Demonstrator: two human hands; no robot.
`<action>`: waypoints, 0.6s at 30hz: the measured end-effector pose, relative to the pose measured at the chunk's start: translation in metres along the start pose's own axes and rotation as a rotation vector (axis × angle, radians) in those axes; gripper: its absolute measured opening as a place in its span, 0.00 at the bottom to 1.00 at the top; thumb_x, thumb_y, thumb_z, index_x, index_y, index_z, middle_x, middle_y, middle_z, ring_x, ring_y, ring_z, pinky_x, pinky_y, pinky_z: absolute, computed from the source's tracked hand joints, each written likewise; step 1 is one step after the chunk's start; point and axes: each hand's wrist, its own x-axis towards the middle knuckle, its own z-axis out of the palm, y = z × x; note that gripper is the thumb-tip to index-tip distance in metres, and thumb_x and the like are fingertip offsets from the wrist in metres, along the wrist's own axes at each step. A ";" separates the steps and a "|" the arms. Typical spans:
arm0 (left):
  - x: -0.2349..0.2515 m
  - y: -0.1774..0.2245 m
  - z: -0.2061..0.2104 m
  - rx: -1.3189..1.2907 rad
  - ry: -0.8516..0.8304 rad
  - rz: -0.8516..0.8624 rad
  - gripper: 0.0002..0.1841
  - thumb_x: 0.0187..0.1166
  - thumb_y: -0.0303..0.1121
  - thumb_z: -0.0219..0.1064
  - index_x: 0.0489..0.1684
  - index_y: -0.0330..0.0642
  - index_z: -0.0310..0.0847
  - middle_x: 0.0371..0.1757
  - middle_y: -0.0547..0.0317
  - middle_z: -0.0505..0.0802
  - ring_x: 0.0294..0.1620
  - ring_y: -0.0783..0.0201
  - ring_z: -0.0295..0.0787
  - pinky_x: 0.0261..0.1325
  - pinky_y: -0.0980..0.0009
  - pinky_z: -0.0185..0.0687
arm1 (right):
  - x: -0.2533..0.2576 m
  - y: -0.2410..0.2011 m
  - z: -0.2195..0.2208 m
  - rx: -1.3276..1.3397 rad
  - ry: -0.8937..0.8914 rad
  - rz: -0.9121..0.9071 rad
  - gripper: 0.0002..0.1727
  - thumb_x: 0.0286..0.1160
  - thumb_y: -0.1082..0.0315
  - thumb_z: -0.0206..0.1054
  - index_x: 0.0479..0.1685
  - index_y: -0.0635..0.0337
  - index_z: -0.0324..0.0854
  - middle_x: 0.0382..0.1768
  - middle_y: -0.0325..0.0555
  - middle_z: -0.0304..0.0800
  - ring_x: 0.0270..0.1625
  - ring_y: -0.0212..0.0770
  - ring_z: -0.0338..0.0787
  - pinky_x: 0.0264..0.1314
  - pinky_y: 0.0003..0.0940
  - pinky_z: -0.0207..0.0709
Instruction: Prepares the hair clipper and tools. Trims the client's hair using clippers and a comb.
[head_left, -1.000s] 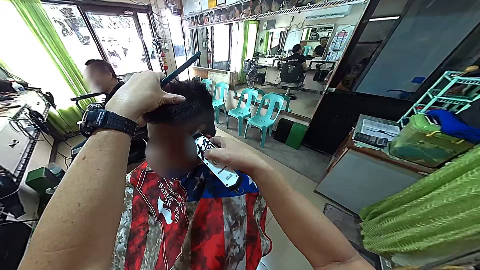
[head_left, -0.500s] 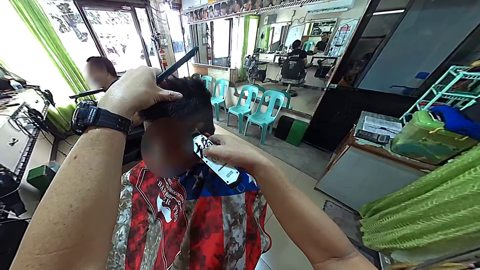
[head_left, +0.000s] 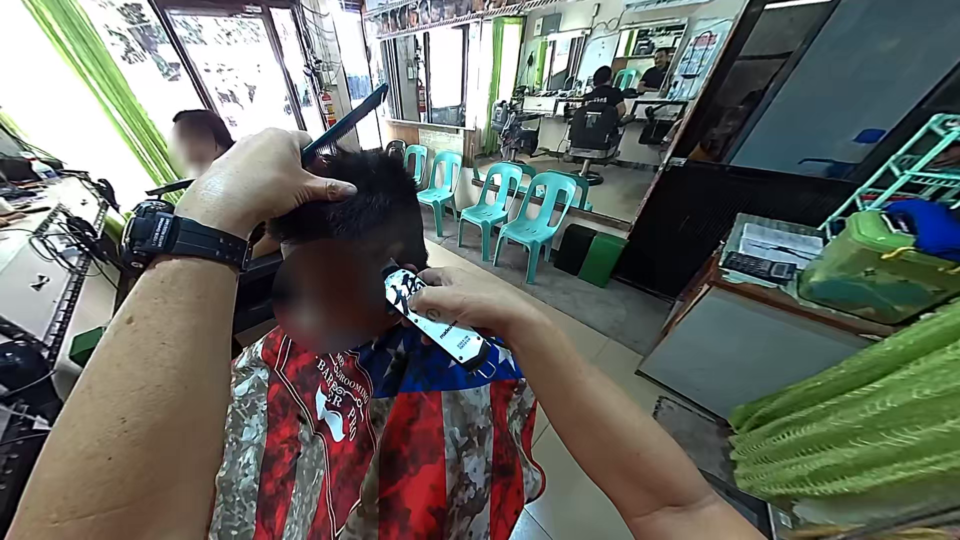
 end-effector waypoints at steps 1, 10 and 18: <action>-0.001 0.000 0.000 -0.002 -0.002 -0.004 0.26 0.71 0.57 0.78 0.48 0.42 0.86 0.39 0.42 0.91 0.45 0.40 0.89 0.50 0.31 0.77 | -0.001 -0.003 -0.001 0.023 -0.012 0.004 0.19 0.81 0.61 0.62 0.63 0.64 0.77 0.41 0.53 0.90 0.35 0.43 0.93 0.37 0.37 0.90; 0.002 -0.002 0.000 0.014 0.001 -0.001 0.25 0.70 0.56 0.79 0.46 0.42 0.87 0.38 0.43 0.91 0.44 0.42 0.89 0.49 0.32 0.78 | -0.004 -0.010 -0.009 0.135 -0.062 -0.024 0.14 0.85 0.64 0.57 0.58 0.66 0.76 0.38 0.52 0.90 0.31 0.40 0.92 0.35 0.33 0.90; 0.002 -0.001 0.000 -0.037 -0.011 -0.047 0.24 0.70 0.54 0.80 0.49 0.43 0.86 0.40 0.44 0.92 0.44 0.44 0.89 0.50 0.31 0.78 | -0.001 -0.001 -0.021 0.348 -0.028 -0.124 0.14 0.88 0.63 0.52 0.56 0.62 0.77 0.38 0.47 0.91 0.30 0.35 0.91 0.31 0.29 0.88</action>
